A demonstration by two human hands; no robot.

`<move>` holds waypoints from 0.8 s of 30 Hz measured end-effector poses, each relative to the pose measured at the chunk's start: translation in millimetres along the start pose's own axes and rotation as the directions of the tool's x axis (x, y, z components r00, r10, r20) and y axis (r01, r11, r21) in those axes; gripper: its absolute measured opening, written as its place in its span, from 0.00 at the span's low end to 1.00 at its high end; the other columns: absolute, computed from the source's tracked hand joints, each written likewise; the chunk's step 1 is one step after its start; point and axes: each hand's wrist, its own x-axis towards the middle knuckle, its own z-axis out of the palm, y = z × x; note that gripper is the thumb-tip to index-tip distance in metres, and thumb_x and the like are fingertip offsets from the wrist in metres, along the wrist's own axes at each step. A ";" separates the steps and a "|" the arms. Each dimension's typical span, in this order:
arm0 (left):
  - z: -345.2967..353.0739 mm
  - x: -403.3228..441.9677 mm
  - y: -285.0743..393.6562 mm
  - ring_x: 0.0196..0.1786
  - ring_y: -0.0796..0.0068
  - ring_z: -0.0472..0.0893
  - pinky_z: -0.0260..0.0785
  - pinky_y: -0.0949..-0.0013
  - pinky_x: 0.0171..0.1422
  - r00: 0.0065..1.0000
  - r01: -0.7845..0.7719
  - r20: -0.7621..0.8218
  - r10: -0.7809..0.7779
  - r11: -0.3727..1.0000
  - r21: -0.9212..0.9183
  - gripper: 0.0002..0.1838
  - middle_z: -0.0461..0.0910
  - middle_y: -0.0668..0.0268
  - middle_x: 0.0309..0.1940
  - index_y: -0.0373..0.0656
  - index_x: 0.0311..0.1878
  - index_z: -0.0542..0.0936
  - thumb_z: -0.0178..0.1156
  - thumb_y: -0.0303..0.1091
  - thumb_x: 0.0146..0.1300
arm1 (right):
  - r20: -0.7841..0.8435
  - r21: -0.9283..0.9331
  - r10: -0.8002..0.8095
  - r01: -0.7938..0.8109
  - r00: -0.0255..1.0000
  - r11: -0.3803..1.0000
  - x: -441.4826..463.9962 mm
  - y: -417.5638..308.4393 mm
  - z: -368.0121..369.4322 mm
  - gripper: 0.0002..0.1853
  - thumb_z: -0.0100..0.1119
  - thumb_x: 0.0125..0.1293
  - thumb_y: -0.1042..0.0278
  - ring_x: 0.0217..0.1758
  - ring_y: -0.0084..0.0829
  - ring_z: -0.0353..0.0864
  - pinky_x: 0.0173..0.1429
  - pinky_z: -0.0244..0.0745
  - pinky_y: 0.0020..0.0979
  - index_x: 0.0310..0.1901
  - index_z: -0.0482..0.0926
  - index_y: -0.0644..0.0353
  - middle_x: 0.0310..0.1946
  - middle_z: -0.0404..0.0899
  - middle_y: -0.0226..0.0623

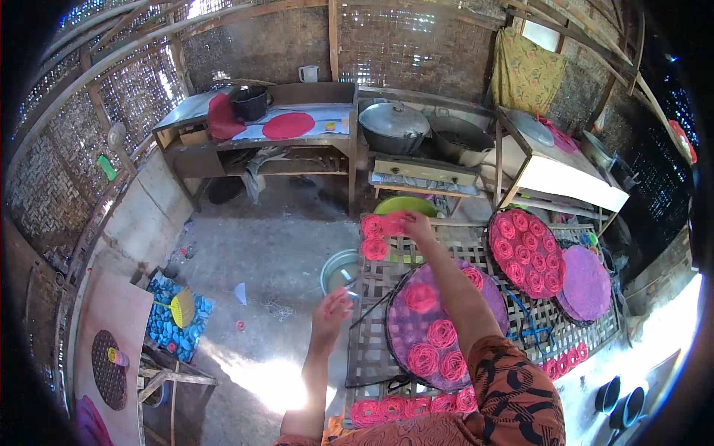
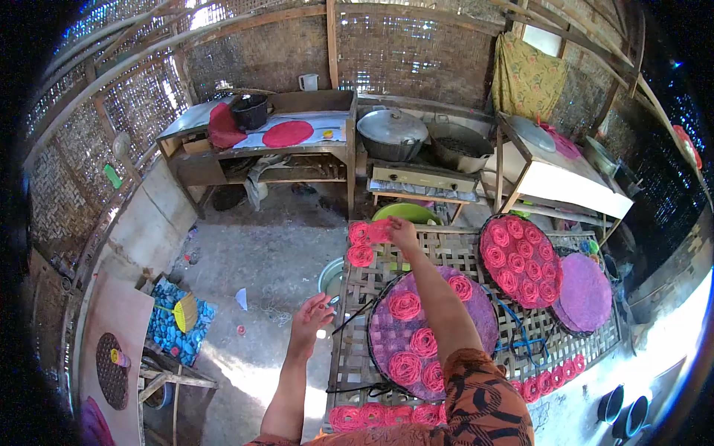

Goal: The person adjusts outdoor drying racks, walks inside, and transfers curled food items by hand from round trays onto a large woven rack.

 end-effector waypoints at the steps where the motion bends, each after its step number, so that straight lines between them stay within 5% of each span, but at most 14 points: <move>1: 2.8 -0.2 0.7 0.53 0.71 0.78 0.71 0.68 0.56 1.000 -0.011 0.008 0.011 1.000 0.017 0.23 0.74 0.61 0.58 0.39 0.63 0.68 0.56 0.37 0.68 | 0.000 0.006 0.004 -0.004 1.000 1.000 -2.2 5.8 -2.7 0.20 0.58 0.60 0.78 0.41 0.31 0.83 0.45 0.79 0.31 0.56 0.74 0.66 0.43 0.82 0.41; 2: 4.7 -1.0 1.7 0.52 0.71 0.78 0.71 0.68 0.56 1.000 -0.021 0.017 0.020 0.999 0.034 0.23 0.75 0.61 0.57 0.39 0.63 0.68 0.56 0.37 0.69 | -0.035 -0.439 -0.222 0.185 0.974 0.879 -6.6 12.0 -6.9 0.20 0.58 0.59 0.76 0.41 0.37 0.83 0.46 0.79 0.34 0.55 0.75 0.63 0.43 0.82 0.45; 3: 4.8 -1.1 1.2 0.52 0.71 0.78 0.71 0.68 0.56 1.000 -0.017 0.019 0.016 0.999 0.040 0.23 0.75 0.61 0.57 0.39 0.63 0.68 0.56 0.37 0.69 | 0.034 -0.792 -0.429 0.287 0.903 0.540 -14.4 12.6 -8.0 0.20 0.59 0.57 0.74 0.42 0.43 0.83 0.47 0.78 0.37 0.54 0.77 0.61 0.44 0.81 0.48; 4: 5.1 0.4 -0.4 0.53 0.72 0.78 0.71 0.69 0.57 0.998 -0.040 0.049 0.036 0.996 0.075 0.22 0.75 0.62 0.57 0.39 0.63 0.69 0.55 0.36 0.69 | 0.120 -0.701 -0.600 0.495 0.791 0.513 -24.1 11.6 -14.1 0.18 0.58 0.57 0.70 0.44 0.55 0.79 0.48 0.76 0.43 0.51 0.79 0.59 0.44 0.79 0.55; 5: 6.0 2.6 -3.2 0.53 0.73 0.77 0.70 0.70 0.57 0.995 -0.063 0.081 0.054 0.992 0.108 0.21 0.75 0.62 0.57 0.39 0.63 0.69 0.55 0.35 0.69 | 0.115 -0.704 -0.599 0.490 0.793 0.515 -38.8 5.4 -21.4 0.18 0.58 0.57 0.70 0.44 0.55 0.79 0.48 0.76 0.43 0.51 0.79 0.59 0.44 0.79 0.55; 7: 2.2 15.2 -29.1 0.52 0.74 0.77 0.71 0.71 0.56 0.964 -0.221 0.195 0.181 0.953 0.207 0.20 0.76 0.63 0.56 0.39 0.62 0.70 0.55 0.33 0.69 | 0.258 -0.874 -0.067 0.262 0.964 0.410 -82.3 -15.7 -35.4 0.19 0.63 0.54 0.60 0.42 0.50 0.81 0.47 0.76 0.42 0.46 0.80 0.60 0.42 0.81 0.49; 8: 3.3 18.3 -39.2 0.52 0.76 0.78 0.71 0.72 0.56 0.903 -0.386 0.312 0.297 0.880 0.279 0.19 0.76 0.63 0.55 0.39 0.61 0.70 0.55 0.32 0.69 | 0.249 -0.877 -0.064 0.253 0.966 0.409 -104.9 -18.9 -45.1 0.19 0.63 0.54 0.60 0.42 0.50 0.81 0.47 0.76 0.42 0.46 0.80 0.60 0.42 0.81 0.49; 10: 26.6 11.8 -36.2 0.50 0.77 0.78 0.71 0.72 0.54 0.921 -0.286 0.356 0.157 0.894 0.345 0.18 0.78 0.64 0.53 0.38 0.60 0.71 0.55 0.31 0.68 | 0.269 -0.894 0.093 0.213 0.959 0.394 -145.0 -18.1 -64.5 0.17 0.64 0.53 0.57 0.41 0.48 0.82 0.46 0.75 0.42 0.40 0.80 0.61 0.39 0.82 0.48; 12: 56.4 -2.0 -24.2 0.46 0.78 0.79 0.72 0.73 0.50 0.927 -0.090 0.366 -0.077 0.904 0.418 0.16 0.80 0.65 0.47 0.38 0.57 0.74 0.56 0.29 0.67 | 0.270 -0.897 0.143 0.195 0.952 0.397 -149.8 2.1 -75.9 0.18 0.66 0.52 0.57 0.40 0.47 0.82 0.45 0.76 0.42 0.38 0.80 0.62 0.36 0.82 0.48; 17: 60.0 1.3 -25.2 0.46 0.78 0.79 0.72 0.73 0.48 0.935 -0.194 0.355 0.028 0.876 0.442 0.14 0.81 0.66 0.47 0.41 0.55 0.76 0.56 0.30 0.67 | 0.236 -0.862 0.274 0.071 0.932 0.502 -157.7 2.7 -70.6 0.21 0.69 0.49 0.54 0.41 0.43 0.82 0.45 0.76 0.40 0.38 0.79 0.62 0.34 0.82 0.47; 19: 48.1 -1.9 -13.8 0.44 0.74 0.81 0.73 0.71 0.47 0.957 -0.202 0.281 0.071 0.857 0.474 0.15 0.81 0.64 0.45 0.41 0.54 0.76 0.56 0.26 0.64 | 0.270 -0.705 0.048 0.164 0.962 0.690 -153.4 16.3 -70.3 0.22 0.71 0.46 0.52 0.39 0.45 0.82 0.45 0.76 0.40 0.36 0.80 0.61 0.33 0.82 0.46; 20: 42.1 -6.9 -9.1 0.43 0.76 0.80 0.73 0.72 0.46 0.967 -0.202 0.233 0.102 0.864 0.462 0.14 0.82 0.65 0.43 0.41 0.54 0.76 0.57 0.29 0.65 | 0.268 -0.702 0.052 0.158 0.962 0.695 -153.7 19.6 -70.6 0.22 0.71 0.46 0.52 0.39 0.45 0.82 0.45 0.76 0.40 0.36 0.80 0.61 0.33 0.82 0.46; 22: 20.1 -14.1 -10.1 0.42 0.77 0.80 0.72 0.73 0.45 0.972 -0.197 0.208 0.110 0.863 0.465 0.14 0.82 0.66 0.41 0.41 0.53 0.77 0.57 0.30 0.65 | 0.225 -0.885 0.123 0.150 0.967 0.440 -147.9 18.6 -70.6 0.20 0.72 0.45 0.55 0.35 0.44 0.82 0.42 0.76 0.38 0.32 0.81 0.63 0.29 0.82 0.46; 24: -2.4 -23.6 -7.7 0.36 0.79 0.79 0.72 0.75 0.42 0.968 -0.249 0.161 0.192 0.797 0.550 0.13 0.81 0.66 0.36 0.40 0.52 0.77 0.59 0.33 0.66 | 0.254 -0.870 0.192 0.137 0.948 0.473 -149.2 7.4 -66.9 0.17 0.71 0.47 0.58 0.34 0.40 0.82 0.42 0.76 0.37 0.34 0.81 0.63 0.29 0.82 0.44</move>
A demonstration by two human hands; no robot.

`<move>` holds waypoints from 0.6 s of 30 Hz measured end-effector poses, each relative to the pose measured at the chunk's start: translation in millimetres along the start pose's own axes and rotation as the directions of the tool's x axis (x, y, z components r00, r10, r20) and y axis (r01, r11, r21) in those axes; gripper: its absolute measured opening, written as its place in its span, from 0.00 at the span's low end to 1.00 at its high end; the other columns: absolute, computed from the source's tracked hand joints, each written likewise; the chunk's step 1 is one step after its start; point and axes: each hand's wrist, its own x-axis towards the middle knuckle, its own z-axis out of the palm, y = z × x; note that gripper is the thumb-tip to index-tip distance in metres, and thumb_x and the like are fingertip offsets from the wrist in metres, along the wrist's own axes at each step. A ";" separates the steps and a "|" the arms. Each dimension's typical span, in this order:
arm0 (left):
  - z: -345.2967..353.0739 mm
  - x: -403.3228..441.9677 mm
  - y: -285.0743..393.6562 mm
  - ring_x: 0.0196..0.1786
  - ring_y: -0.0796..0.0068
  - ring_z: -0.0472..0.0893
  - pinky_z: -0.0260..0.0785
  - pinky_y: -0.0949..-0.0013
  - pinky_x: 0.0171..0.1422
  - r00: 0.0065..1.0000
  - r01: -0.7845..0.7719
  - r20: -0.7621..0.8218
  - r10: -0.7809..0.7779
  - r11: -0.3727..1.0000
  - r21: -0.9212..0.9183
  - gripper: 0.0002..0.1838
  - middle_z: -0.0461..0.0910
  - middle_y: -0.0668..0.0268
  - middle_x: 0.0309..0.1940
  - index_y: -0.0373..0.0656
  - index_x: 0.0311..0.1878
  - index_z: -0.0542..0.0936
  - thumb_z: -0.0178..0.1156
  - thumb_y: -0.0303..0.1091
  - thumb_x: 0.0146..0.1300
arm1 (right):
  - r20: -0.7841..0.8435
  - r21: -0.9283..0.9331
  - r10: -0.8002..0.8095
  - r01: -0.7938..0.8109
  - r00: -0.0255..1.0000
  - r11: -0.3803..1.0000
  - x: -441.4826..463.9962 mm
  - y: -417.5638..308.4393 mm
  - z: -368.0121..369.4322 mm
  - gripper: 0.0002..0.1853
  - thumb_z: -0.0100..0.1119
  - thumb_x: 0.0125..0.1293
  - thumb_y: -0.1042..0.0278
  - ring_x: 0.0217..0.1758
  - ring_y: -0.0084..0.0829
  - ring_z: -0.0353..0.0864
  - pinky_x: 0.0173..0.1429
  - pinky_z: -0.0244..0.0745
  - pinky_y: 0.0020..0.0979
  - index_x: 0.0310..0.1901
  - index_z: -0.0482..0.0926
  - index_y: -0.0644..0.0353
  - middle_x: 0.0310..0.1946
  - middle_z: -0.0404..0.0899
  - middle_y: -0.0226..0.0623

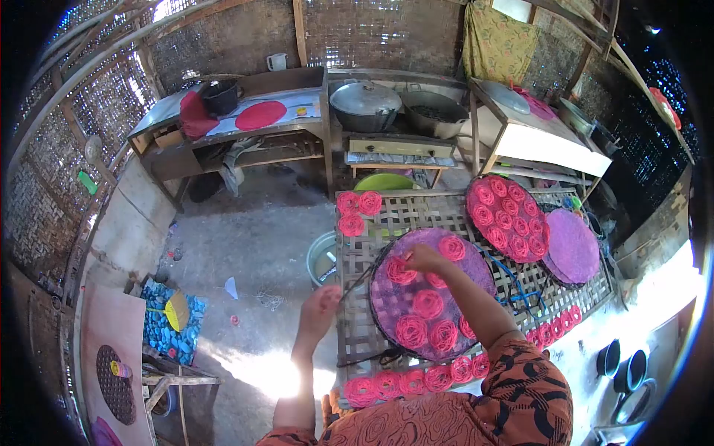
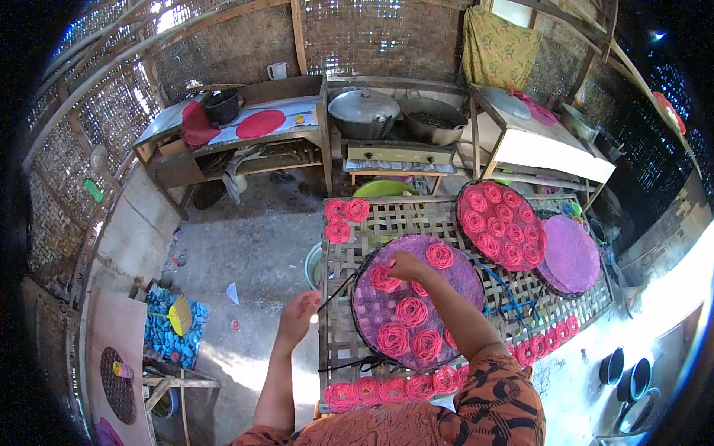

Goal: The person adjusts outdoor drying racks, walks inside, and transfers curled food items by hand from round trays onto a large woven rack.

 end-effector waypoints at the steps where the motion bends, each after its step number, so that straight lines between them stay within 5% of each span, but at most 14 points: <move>1: -9.5 -8.1 -1.5 0.36 0.79 0.79 0.72 0.75 0.42 1.000 0.000 -0.005 0.000 1.000 -0.002 0.13 0.81 0.66 0.36 0.40 0.52 0.77 0.59 0.33 0.66 | 0.081 0.033 0.001 -0.003 0.997 0.999 -1.0 -5.8 -6.2 0.15 0.70 0.49 0.62 0.34 0.36 0.82 0.41 0.76 0.35 0.35 0.81 0.63 0.29 0.82 0.41; 2: -19.5 -18.6 3.0 0.40 0.79 0.80 0.71 0.76 0.45 0.995 0.099 -0.014 -0.098 0.995 0.013 0.13 0.81 0.65 0.40 0.39 0.52 0.76 0.58 0.30 0.66 | 0.085 0.030 -0.002 0.000 0.996 1.000 -0.8 -12.5 -13.9 0.15 0.70 0.49 0.62 0.34 0.36 0.82 0.41 0.76 0.35 0.35 0.81 0.63 0.29 0.82 0.41; 4: -36.4 -38.2 -6.9 0.44 0.78 0.80 0.71 0.76 0.48 0.980 0.200 -0.026 -0.199 0.979 0.026 0.12 0.81 0.64 0.44 0.38 0.52 0.76 0.57 0.28 0.66 | 0.109 0.455 -0.013 -0.038 0.994 0.889 1.3 -27.1 -32.7 0.12 0.68 0.52 0.66 0.32 0.26 0.80 0.39 0.75 0.31 0.37 0.82 0.63 0.30 0.83 0.35; 8: -60.3 -70.1 -29.4 0.41 0.79 0.80 0.72 0.76 0.45 0.971 0.206 -0.114 -0.211 0.977 -0.053 0.12 0.80 0.65 0.44 0.39 0.52 0.76 0.55 0.28 0.67 | -0.066 0.508 0.014 0.022 0.998 0.861 23.8 -58.9 -65.7 0.09 0.64 0.57 0.68 0.31 0.21 0.79 0.37 0.75 0.29 0.37 0.83 0.64 0.31 0.83 0.31; 10: -62.5 -77.0 -28.5 0.41 0.80 0.79 0.72 0.76 0.44 0.966 0.212 -0.135 -0.219 0.975 -0.064 0.12 0.80 0.66 0.44 0.40 0.52 0.76 0.55 0.29 0.67 | -0.081 0.760 0.034 0.040 0.996 0.648 58.4 -51.1 -53.9 0.10 0.60 0.62 0.70 0.31 0.22 0.79 0.36 0.75 0.27 0.40 0.82 0.67 0.31 0.82 0.31; 11: -62.4 -79.6 -27.8 0.40 0.79 0.79 0.72 0.76 0.45 0.964 0.200 -0.157 -0.217 0.973 -0.114 0.11 0.80 0.66 0.41 0.39 0.51 0.76 0.56 0.29 0.67 | -0.082 0.761 0.029 0.044 0.996 0.648 71.2 -50.5 -45.6 0.10 0.60 0.62 0.70 0.31 0.22 0.79 0.36 0.75 0.27 0.40 0.82 0.67 0.31 0.82 0.31; 14: -58.9 -80.8 -22.5 0.39 0.79 0.79 0.71 0.76 0.45 0.960 0.185 -0.179 -0.214 0.969 -0.166 0.12 0.80 0.66 0.39 0.38 0.51 0.76 0.57 0.29 0.66 | -0.113 0.975 0.080 0.095 0.990 0.201 119.6 -37.9 -11.4 0.12 0.54 0.66 0.71 0.31 0.23 0.80 0.36 0.78 0.26 0.45 0.80 0.70 0.32 0.82 0.33; 15: -56.8 -80.6 -20.6 0.39 0.80 0.79 0.71 0.77 0.44 0.961 0.187 -0.174 -0.216 0.968 -0.170 0.12 0.80 0.66 0.40 0.38 0.51 0.76 0.57 0.29 0.66 | -0.115 0.975 0.074 0.098 0.991 0.198 120.6 -37.6 -7.7 0.12 0.54 0.66 0.71 0.31 0.23 0.80 0.36 0.78 0.26 0.45 0.80 0.70 0.32 0.82 0.33; 17: -52.9 -79.4 -19.5 0.40 0.80 0.79 0.71 0.77 0.45 0.966 0.187 -0.151 -0.210 0.970 -0.153 0.12 0.79 0.66 0.43 0.39 0.52 0.76 0.56 0.28 0.66 | -0.165 0.786 0.212 -0.002 0.963 0.618 120.7 -34.4 1.8 0.11 0.55 0.64 0.70 0.32 0.23 0.81 0.36 0.78 0.27 0.44 0.81 0.65 0.30 0.82 0.33; 18: -51.0 -79.0 -17.0 0.42 0.80 0.79 0.71 0.76 0.45 0.971 0.191 -0.121 -0.208 0.972 -0.140 0.13 0.79 0.66 0.47 0.39 0.53 0.75 0.55 0.27 0.67 | -0.449 0.406 0.112 0.091 0.887 0.910 124.9 -25.5 9.4 0.11 0.57 0.60 0.67 0.33 0.27 0.83 0.38 0.78 0.30 0.42 0.83 0.61 0.29 0.83 0.39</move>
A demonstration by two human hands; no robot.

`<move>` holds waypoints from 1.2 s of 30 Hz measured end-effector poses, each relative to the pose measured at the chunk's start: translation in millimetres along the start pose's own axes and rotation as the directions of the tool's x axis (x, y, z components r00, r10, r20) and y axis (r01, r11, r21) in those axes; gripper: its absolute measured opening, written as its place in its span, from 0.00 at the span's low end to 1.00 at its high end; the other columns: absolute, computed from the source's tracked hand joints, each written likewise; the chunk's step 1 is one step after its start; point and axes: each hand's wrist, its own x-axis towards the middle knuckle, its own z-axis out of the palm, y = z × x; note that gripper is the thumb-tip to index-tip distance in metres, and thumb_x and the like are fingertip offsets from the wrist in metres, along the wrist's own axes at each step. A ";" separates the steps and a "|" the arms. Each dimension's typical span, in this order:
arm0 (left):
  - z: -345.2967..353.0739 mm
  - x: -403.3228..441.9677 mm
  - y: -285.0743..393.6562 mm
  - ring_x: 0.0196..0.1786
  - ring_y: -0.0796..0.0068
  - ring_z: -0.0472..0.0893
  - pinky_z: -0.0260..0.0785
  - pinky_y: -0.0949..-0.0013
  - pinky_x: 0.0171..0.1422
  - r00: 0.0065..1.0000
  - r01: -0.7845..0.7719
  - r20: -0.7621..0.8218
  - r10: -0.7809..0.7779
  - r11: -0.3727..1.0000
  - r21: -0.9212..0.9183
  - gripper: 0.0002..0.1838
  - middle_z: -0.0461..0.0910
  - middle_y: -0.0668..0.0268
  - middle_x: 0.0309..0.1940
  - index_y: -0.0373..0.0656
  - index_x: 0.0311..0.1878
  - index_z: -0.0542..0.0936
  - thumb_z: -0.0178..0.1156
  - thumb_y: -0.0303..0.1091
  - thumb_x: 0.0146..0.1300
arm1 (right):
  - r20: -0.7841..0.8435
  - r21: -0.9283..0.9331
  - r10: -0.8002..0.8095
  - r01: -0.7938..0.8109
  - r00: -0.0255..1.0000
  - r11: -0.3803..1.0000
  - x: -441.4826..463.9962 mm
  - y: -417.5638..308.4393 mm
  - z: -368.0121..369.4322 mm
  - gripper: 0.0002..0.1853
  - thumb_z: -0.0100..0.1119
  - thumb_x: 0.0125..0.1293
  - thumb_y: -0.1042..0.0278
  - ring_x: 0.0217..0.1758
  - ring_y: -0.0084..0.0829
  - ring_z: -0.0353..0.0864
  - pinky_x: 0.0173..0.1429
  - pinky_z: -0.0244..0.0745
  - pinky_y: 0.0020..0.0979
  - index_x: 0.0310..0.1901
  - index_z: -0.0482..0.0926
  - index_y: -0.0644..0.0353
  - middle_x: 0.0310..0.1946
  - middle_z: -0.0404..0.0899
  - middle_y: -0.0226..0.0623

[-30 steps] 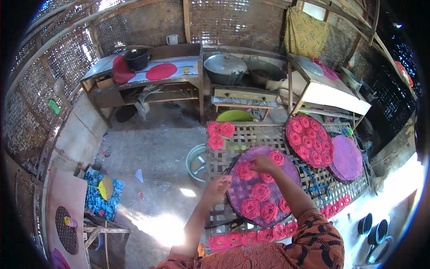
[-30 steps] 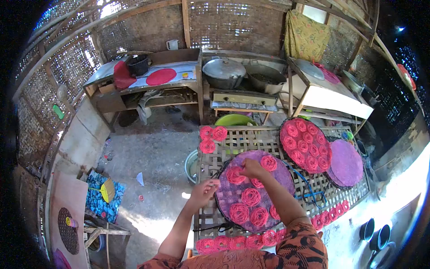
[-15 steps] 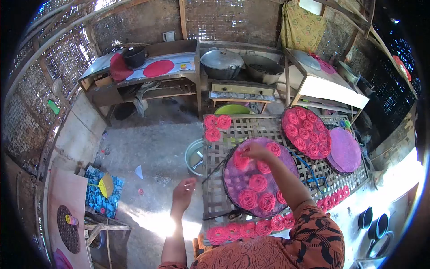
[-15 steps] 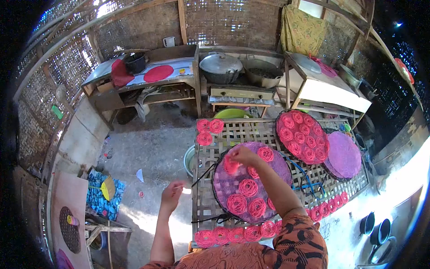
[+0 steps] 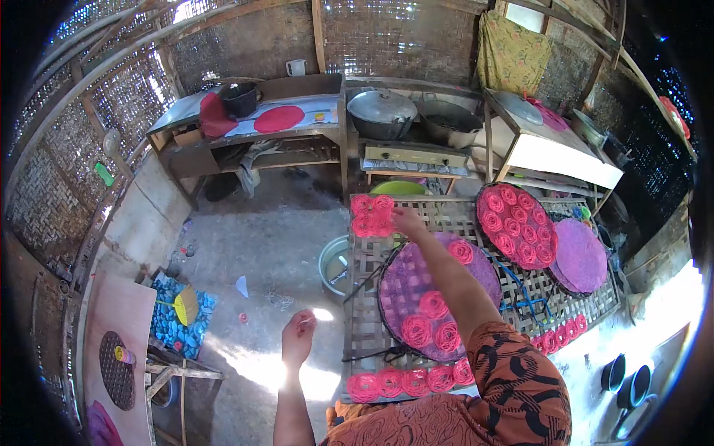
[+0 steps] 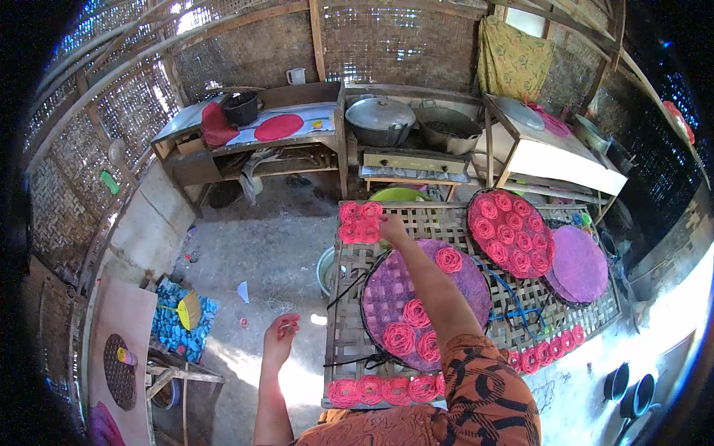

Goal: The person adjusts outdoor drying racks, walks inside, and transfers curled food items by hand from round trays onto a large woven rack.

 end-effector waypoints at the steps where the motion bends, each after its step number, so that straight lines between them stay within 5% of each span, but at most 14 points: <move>1: 2.3 -0.7 1.8 0.42 0.80 0.79 0.71 0.76 0.45 1.000 0.000 0.002 0.000 1.000 0.004 0.13 0.79 0.66 0.47 0.39 0.53 0.75 0.55 0.27 0.67 | -0.002 0.003 0.002 -0.002 1.000 1.000 3.1 13.7 -5.9 0.11 0.57 0.60 0.67 0.33 0.27 0.83 0.38 0.78 0.30 0.42 0.83 0.61 0.29 0.83 0.39; 3: 10.7 -3.5 13.4 0.41 0.80 0.79 0.71 0.76 0.46 1.000 0.005 0.012 -0.006 0.999 0.033 0.14 0.80 0.67 0.45 0.38 0.54 0.75 0.55 0.25 0.65 | 0.048 0.154 0.088 -0.094 0.995 0.984 -11.3 3.7 -41.2 0.12 0.59 0.57 0.65 0.37 0.33 0.84 0.42 0.77 0.33 0.41 0.84 0.59 0.31 0.84 0.44; 8: 51.6 1.4 34.7 0.38 0.79 0.80 0.71 0.75 0.44 0.986 -0.064 0.163 0.033 0.979 0.192 0.13 0.82 0.66 0.40 0.41 0.53 0.76 0.55 0.26 0.65 | -0.107 -0.303 -0.142 0.104 0.984 0.947 -69.6 21.3 -175.0 0.14 0.61 0.57 0.59 0.40 0.43 0.84 0.46 0.77 0.38 0.39 0.84 0.60 0.34 0.84 0.48; 10: 81.2 4.5 35.5 0.41 0.73 0.81 0.73 0.71 0.44 0.952 -0.105 0.303 0.053 0.982 0.159 0.14 0.82 0.62 0.42 0.45 0.53 0.76 0.56 0.28 0.64 | 0.172 -0.908 0.097 0.120 0.980 0.402 -86.3 50.5 -203.8 0.21 0.63 0.54 0.52 0.43 0.46 0.83 0.49 0.77 0.40 0.37 0.84 0.65 0.36 0.83 0.53; 11: 98.5 8.5 35.5 0.41 0.73 0.81 0.73 0.71 0.44 0.945 -0.112 0.321 0.058 0.982 0.152 0.14 0.82 0.62 0.42 0.45 0.53 0.76 0.56 0.28 0.64 | 0.155 -0.913 0.105 0.102 0.982 0.395 -93.5 73.5 -208.2 0.21 0.63 0.54 0.52 0.43 0.46 0.83 0.49 0.77 0.40 0.37 0.84 0.65 0.36 0.83 0.53; 13: 133.6 18.7 33.4 0.48 0.64 0.81 0.73 0.65 0.50 0.827 -0.326 0.531 0.184 0.926 0.187 0.16 0.79 0.57 0.48 0.43 0.55 0.74 0.56 0.29 0.63 | 0.137 -0.841 0.139 0.041 0.981 0.539 -102.0 127.1 -201.4 0.22 0.59 0.55 0.52 0.42 0.51 0.82 0.50 0.76 0.44 0.34 0.83 0.68 0.35 0.82 0.55; 19: 188.6 27.1 39.2 0.46 0.52 0.78 0.71 0.57 0.52 0.706 -0.662 0.552 0.444 0.691 0.290 0.20 0.78 0.50 0.44 0.39 0.55 0.74 0.61 0.32 0.58 | -0.025 -0.752 0.077 -0.069 0.997 0.655 -92.7 163.2 -163.3 0.18 0.55 0.54 0.56 0.42 0.53 0.80 0.50 0.75 0.48 0.30 0.82 0.67 0.33 0.81 0.56; 20: 192.8 26.5 37.0 0.46 0.52 0.78 0.71 0.57 0.52 0.709 -0.657 0.554 0.436 0.694 0.294 0.20 0.78 0.50 0.44 0.39 0.55 0.74 0.61 0.32 0.58 | -0.237 -0.602 0.030 -0.171 0.971 0.780 -97.2 141.1 -155.5 0.16 0.60 0.49 0.59 0.43 0.52 0.80 0.49 0.75 0.46 0.29 0.81 0.68 0.33 0.81 0.56; 23: 194.6 21.0 32.0 0.44 0.53 0.78 0.70 0.56 0.49 0.773 -0.588 0.534 0.343 0.703 0.401 0.19 0.78 0.53 0.41 0.39 0.51 0.74 0.63 0.32 0.56 | -0.322 -0.422 0.056 -0.196 0.945 0.885 -102.4 95.7 -156.8 0.12 0.62 0.45 0.65 0.41 0.53 0.80 0.48 0.76 0.47 0.26 0.80 0.67 0.32 0.81 0.57; 25: 189.6 15.6 47.1 0.45 0.52 0.78 0.70 0.54 0.50 0.798 -0.499 0.568 0.200 0.748 0.438 0.16 0.79 0.54 0.39 0.39 0.46 0.77 0.63 0.34 0.56 | -0.290 -0.591 -0.161 -0.044 0.943 0.805 -77.4 132.2 -147.3 0.10 0.65 0.42 0.70 0.35 0.48 0.81 0.40 0.77 0.43 0.26 0.77 0.66 0.29 0.81 0.50; 27: 192.7 19.7 29.9 0.41 0.53 0.78 0.69 0.57 0.45 0.799 -0.580 0.484 0.357 0.672 0.461 0.13 0.79 0.57 0.32 0.40 0.40 0.75 0.65 0.33 0.54 | 0.058 0.084 0.264 -0.268 0.963 0.960 -47.8 76.4 -163.5 0.13 0.68 0.44 0.70 0.30 0.35 0.81 0.34 0.76 0.35 0.29 0.75 0.65 0.29 0.79 0.42; 29: 194.4 12.7 22.0 0.42 0.53 0.78 0.69 0.56 0.43 0.772 -0.627 0.495 0.399 0.607 0.488 0.11 0.78 0.57 0.29 0.41 0.36 0.75 0.66 0.33 0.53 | -0.024 0.008 0.180 -0.180 0.983 0.984 -20.2 53.4 -140.8 0.14 0.68 0.46 0.70 0.27 0.25 0.77 0.30 0.73 0.29 0.33 0.74 0.64 0.29 0.76 0.35; 31: 199.6 12.6 25.1 0.38 0.53 0.79 0.70 0.55 0.40 0.722 -0.689 0.435 0.538 0.503 0.522 0.10 0.78 0.56 0.29 0.41 0.33 0.75 0.66 0.33 0.53 | -0.053 0.597 0.137 -0.079 0.989 0.798 -17.1 -18.2 -115.5 0.13 0.67 0.48 0.77 0.32 0.23 0.76 0.32 0.71 0.26 0.35 0.74 0.64 0.32 0.77 0.35; 36: 203.3 2.2 31.3 0.34 0.52 0.81 0.71 0.56 0.36 0.817 -0.533 0.485 0.312 0.731 0.427 0.12 0.80 0.54 0.29 0.40 0.35 0.71 0.64 0.33 0.56 | -0.122 0.442 0.080 -0.018 0.989 0.897 61.9 46.0 -35.6 0.13 0.64 0.51 0.75 0.34 0.27 0.77 0.37 0.73 0.30 0.39 0.75 0.64 0.32 0.78 0.36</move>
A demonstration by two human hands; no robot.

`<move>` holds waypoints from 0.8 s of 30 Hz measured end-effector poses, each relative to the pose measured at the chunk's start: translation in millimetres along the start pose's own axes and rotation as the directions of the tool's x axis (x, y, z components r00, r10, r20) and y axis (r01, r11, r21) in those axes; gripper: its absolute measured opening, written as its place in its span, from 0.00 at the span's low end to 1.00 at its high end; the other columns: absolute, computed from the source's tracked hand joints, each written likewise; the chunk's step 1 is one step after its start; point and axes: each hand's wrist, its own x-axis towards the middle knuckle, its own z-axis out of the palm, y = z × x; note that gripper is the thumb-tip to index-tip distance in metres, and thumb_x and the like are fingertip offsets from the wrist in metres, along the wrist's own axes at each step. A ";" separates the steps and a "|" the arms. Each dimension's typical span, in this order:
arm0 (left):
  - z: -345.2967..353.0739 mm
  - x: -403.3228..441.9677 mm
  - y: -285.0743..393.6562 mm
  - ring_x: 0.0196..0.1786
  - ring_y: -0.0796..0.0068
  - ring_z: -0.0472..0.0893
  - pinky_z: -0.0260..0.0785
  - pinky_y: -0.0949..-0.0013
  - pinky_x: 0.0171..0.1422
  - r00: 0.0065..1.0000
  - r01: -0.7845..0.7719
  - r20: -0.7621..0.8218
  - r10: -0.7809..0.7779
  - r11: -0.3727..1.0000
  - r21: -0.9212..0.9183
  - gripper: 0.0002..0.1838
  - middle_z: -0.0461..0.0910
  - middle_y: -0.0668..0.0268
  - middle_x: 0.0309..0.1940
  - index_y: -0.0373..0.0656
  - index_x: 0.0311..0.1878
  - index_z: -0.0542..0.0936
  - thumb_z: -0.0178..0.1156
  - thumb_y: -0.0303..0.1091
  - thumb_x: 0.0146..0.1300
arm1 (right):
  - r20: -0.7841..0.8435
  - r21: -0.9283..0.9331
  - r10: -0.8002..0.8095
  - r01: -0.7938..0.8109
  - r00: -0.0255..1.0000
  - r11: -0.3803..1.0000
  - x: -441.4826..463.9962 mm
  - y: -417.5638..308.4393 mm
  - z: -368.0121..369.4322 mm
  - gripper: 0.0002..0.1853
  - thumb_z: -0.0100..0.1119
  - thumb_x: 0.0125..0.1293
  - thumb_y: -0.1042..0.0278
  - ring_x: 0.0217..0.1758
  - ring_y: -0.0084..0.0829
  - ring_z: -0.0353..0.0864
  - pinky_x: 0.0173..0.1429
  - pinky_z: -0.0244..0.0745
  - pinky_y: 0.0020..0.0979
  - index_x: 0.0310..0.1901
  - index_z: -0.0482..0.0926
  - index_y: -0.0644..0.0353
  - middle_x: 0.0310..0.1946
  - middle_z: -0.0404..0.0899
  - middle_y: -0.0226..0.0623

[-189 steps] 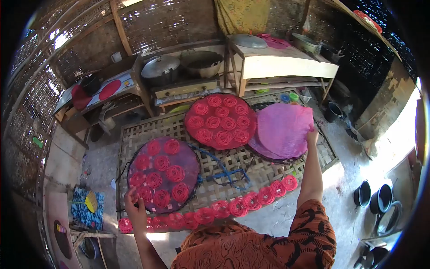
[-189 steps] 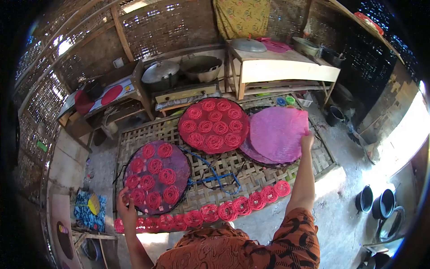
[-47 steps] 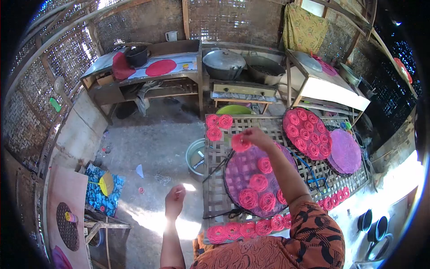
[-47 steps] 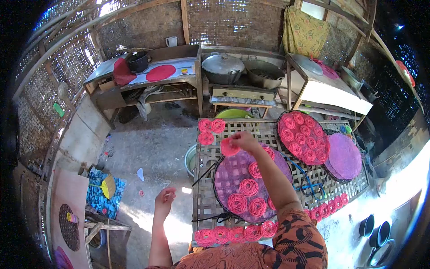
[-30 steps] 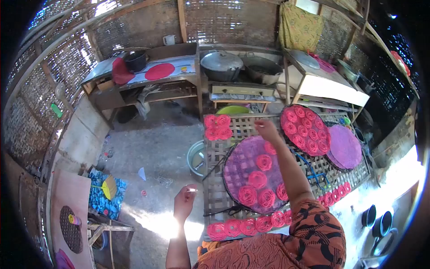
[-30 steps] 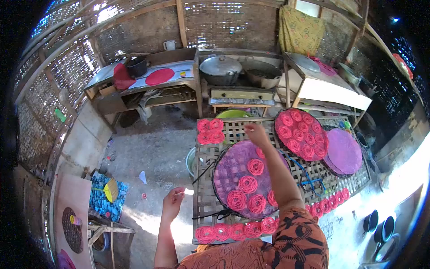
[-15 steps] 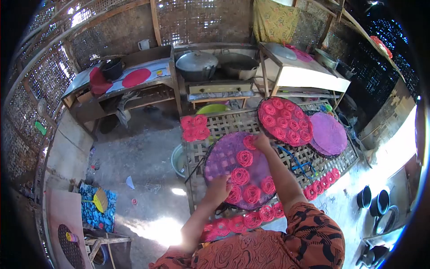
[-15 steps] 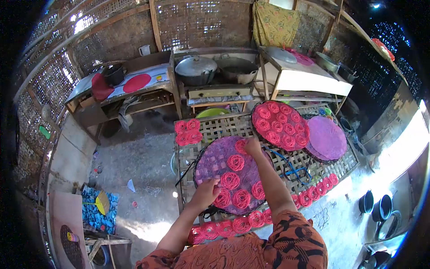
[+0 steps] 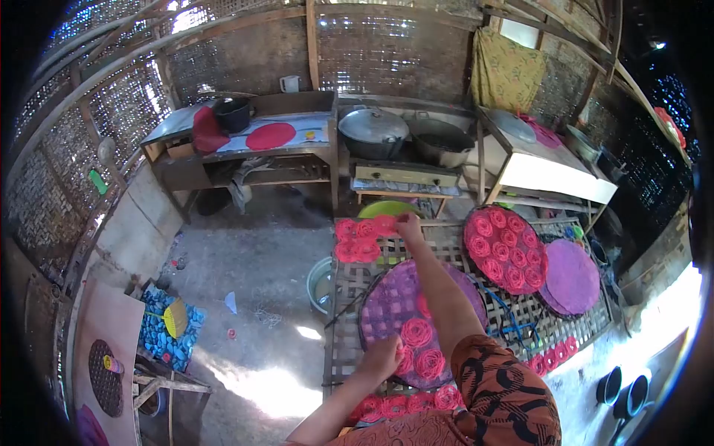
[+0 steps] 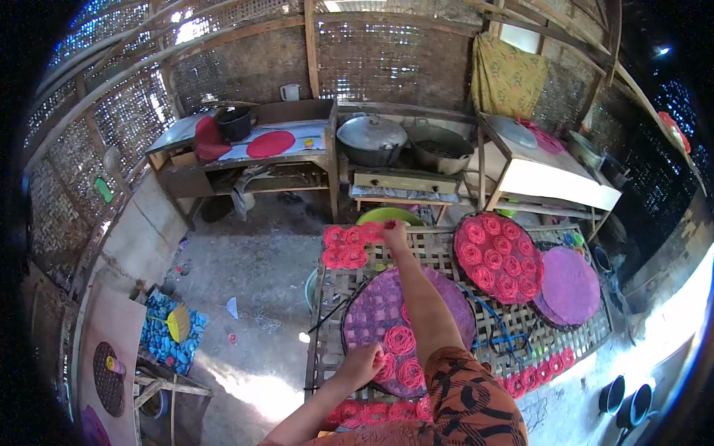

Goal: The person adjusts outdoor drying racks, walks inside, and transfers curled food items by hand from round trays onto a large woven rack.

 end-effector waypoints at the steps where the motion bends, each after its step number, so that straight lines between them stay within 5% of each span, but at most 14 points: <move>1: -1.0 -1.6 3.3 0.35 0.51 0.81 0.72 0.57 0.37 0.999 0.038 0.021 -0.037 0.997 -0.073 0.12 0.80 0.53 0.30 0.40 0.36 0.71 0.64 0.32 0.57 | -0.046 -0.095 -0.036 0.032 0.998 0.995 5.4 20.6 3.2 0.12 0.61 0.51 0.75 0.35 0.31 0.79 0.40 0.74 0.31 0.39 0.75 0.65 0.32 0.78 0.38; 3: 2.7 -2.5 1.1 0.36 0.50 0.81 0.73 0.58 0.39 1.000 0.020 -0.006 -0.020 0.997 -0.075 0.12 0.80 0.52 0.32 0.39 0.40 0.72 0.63 0.32 0.57 | 0.009 -0.249 -0.024 0.025 1.000 0.968 -1.8 23.0 -2.4 0.12 0.58 0.51 0.75 0.40 0.38 0.81 0.44 0.75 0.35 0.40 0.78 0.63 0.35 0.79 0.44; 5: 2.9 -6.3 -0.8 0.37 0.50 0.81 0.73 0.58 0.41 0.996 -0.045 -0.084 0.028 0.977 -0.208 0.11 0.80 0.51 0.34 0.38 0.42 0.74 0.62 0.31 0.58 | 0.011 -0.523 -0.234 0.205 0.972 0.827 -41.8 -20.0 -18.2 0.14 0.57 0.50 0.74 0.43 0.45 0.80 0.48 0.75 0.40 0.41 0.80 0.59 0.40 0.80 0.49; 8: -6.3 -6.3 -3.0 0.41 0.51 0.80 0.71 0.57 0.45 0.998 -0.014 0.052 0.022 0.986 -0.165 0.10 0.80 0.52 0.37 0.39 0.42 0.76 0.60 0.31 0.59 | 0.388 -0.628 -0.044 0.300 0.920 0.718 -113.0 -68.8 -66.2 0.16 0.65 0.49 0.68 0.43 0.46 0.80 0.49 0.75 0.42 0.42 0.82 0.57 0.42 0.81 0.49; 9: -7.3 -5.6 -2.3 0.44 0.50 0.79 0.70 0.55 0.48 0.992 0.013 0.123 0.005 0.989 -0.146 0.09 0.79 0.52 0.39 0.39 0.42 0.77 0.59 0.32 0.60 | 0.377 -0.641 -0.028 0.283 0.926 0.714 -132.1 -64.2 -86.4 0.16 0.65 0.49 0.68 0.43 0.46 0.80 0.49 0.75 0.42 0.42 0.82 0.57 0.42 0.81 0.49; 11: -9.6 -2.2 2.4 0.44 0.53 0.79 0.71 0.58 0.47 0.990 -0.006 0.137 0.028 0.987 -0.161 0.09 0.79 0.52 0.40 0.39 0.42 0.76 0.57 0.32 0.62 | 0.694 -0.564 0.108 0.445 0.712 0.695 -163.1 -60.1 -119.3 0.15 0.67 0.49 0.60 0.40 0.46 0.81 0.48 0.76 0.41 0.38 0.83 0.58 0.36 0.82 0.48; 14: -22.9 1.8 19.3 0.45 0.62 0.81 0.72 0.65 0.47 0.916 0.196 0.400 -0.030 0.903 -0.381 0.12 0.79 0.55 0.41 0.38 0.46 0.74 0.60 0.33 0.61 | 0.616 -0.770 0.387 0.421 0.686 0.479 -168.2 -54.9 -137.3 0.16 0.68 0.49 0.56 0.39 0.45 0.82 0.47 0.75 0.41 0.36 0.83 0.59 0.32 0.83 0.44; 18: -40.7 0.2 23.6 0.43 0.71 0.80 0.71 0.68 0.48 0.899 0.092 0.419 0.132 0.877 -0.472 0.14 0.79 0.59 0.40 0.39 0.47 0.74 0.61 0.35 0.63 | 0.600 -0.762 0.279 0.429 0.750 0.486 -184.5 -79.1 -134.4 0.16 0.69 0.50 0.60 0.39 0.42 0.83 0.46 0.75 0.39 0.39 0.83 0.57 0.33 0.84 0.41; 20: -68.3 -6.4 22.7 0.43 0.77 0.78 0.70 0.70 0.50 0.899 0.254 0.438 0.006 0.807 -0.532 0.14 0.79 0.65 0.39 0.39 0.49 0.74 0.61 0.36 0.64 | 0.709 -0.530 0.158 0.373 0.687 0.761 -179.0 -102.0 -122.8 0.17 0.66 0.55 0.58 0.35 0.37 0.82 0.45 0.76 0.37 0.43 0.82 0.58 0.35 0.84 0.42; 21: -82.2 -10.5 21.2 0.43 0.77 0.78 0.70 0.70 0.50 0.897 0.258 0.441 0.002 0.809 -0.528 0.14 0.79 0.65 0.39 0.39 0.49 0.74 0.61 0.36 0.64 | 0.710 -0.527 0.157 0.370 0.687 0.765 -168.8 -105.3 -116.8 0.17 0.66 0.55 0.58 0.35 0.37 0.82 0.45 0.76 0.37 0.43 0.82 0.58 0.35 0.84 0.42; 23: -109.9 -18.5 12.4 0.43 0.78 0.77 0.70 0.71 0.50 0.950 0.311 0.277 -0.142 0.456 -0.834 0.13 0.79 0.67 0.40 0.39 0.49 0.74 0.61 0.32 0.64 | 0.498 -0.546 0.203 0.123 0.843 0.829 -142.2 -111.5 -102.8 0.16 0.62 0.61 0.62 0.34 0.28 0.81 0.42 0.76 0.31 0.46 0.81 0.64 0.36 0.84 0.40; 24: -121.7 -22.8 2.6 0.42 0.78 0.77 0.70 0.72 0.50 0.948 0.309 0.230 -0.218 0.476 -0.823 0.13 0.78 0.67 0.40 0.39 0.50 0.74 0.60 0.30 0.64 | 0.503 -0.542 0.199 0.128 0.841 0.831 -126.8 -104.3 -95.1 0.16 0.62 0.61 0.62 0.34 0.28 0.81 0.42 0.76 0.31 0.46 0.81 0.64 0.36 0.84 0.40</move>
